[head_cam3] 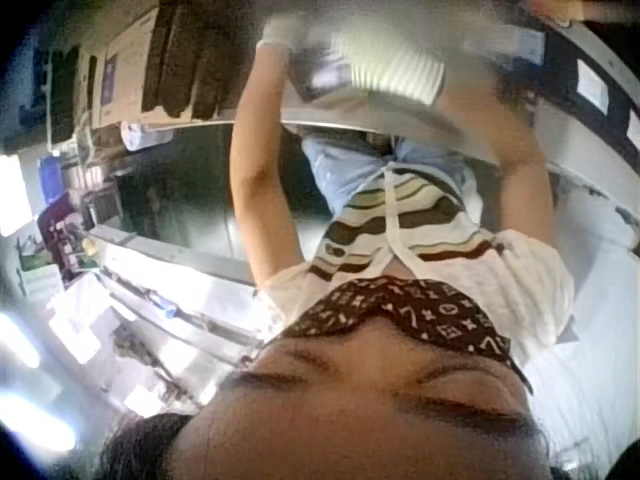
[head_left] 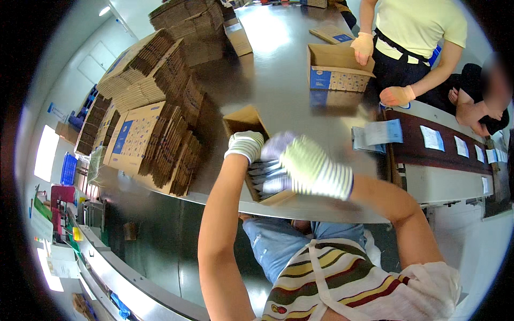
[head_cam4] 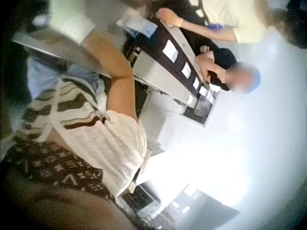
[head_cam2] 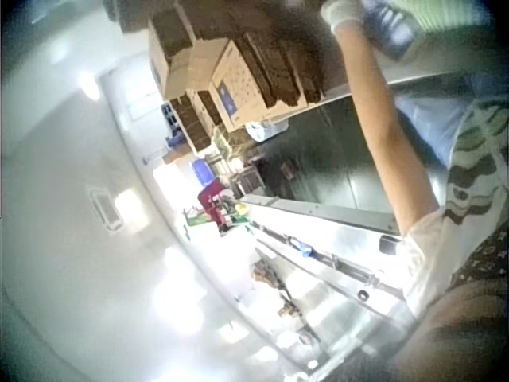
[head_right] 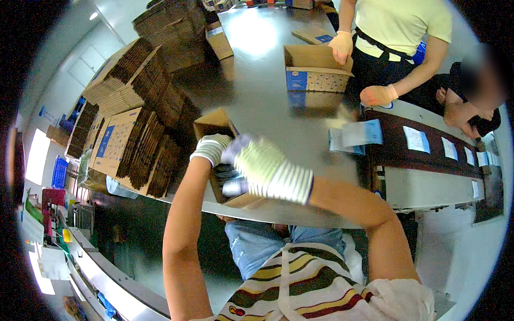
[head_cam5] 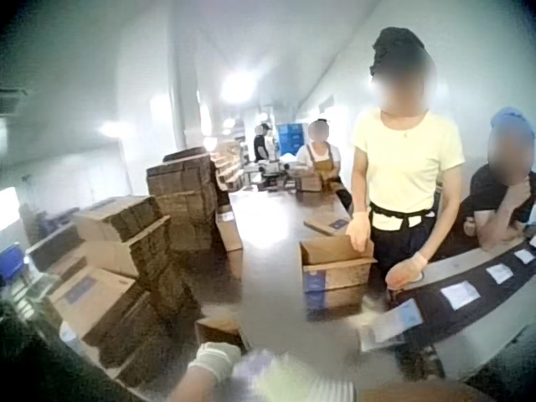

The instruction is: The person, wearing gloves, picks up stacks of white pouches and places them into cardboard boxes on a metal industrial table. They fold the flaps of the filled boxes and move them across the table while a conveyor system operates nearby.

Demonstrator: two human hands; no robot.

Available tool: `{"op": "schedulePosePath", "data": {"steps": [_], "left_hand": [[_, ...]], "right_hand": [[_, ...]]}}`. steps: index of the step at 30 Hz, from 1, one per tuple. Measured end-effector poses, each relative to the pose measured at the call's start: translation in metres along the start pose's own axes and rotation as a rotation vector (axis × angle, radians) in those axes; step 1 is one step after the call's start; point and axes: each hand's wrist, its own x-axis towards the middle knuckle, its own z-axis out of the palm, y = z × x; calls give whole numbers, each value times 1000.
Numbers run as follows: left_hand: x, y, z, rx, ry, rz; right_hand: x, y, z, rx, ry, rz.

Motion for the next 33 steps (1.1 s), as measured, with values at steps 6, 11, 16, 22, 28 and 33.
{"op": "schedulePosePath", "data": {"steps": [6,11,16,22,28,33], "left_hand": [[1,10,-1,-85,-267,159],[9,-7,36,-78,-199,203],[-53,27,9,-240,139,161],[-59,35,20,-132,162,2],[-64,33,21,-86,204,-2],[-55,32,28,-112,247,34]], "right_hand": [[-40,-21,68,-176,-69,-220],[-36,-19,66,-156,-28,-184],[-45,-7,48,87,158,-207],[-99,43,24,102,101,-157],[-175,186,-90,-281,-180,556],[-292,300,-188,-676,-514,1130]]}}
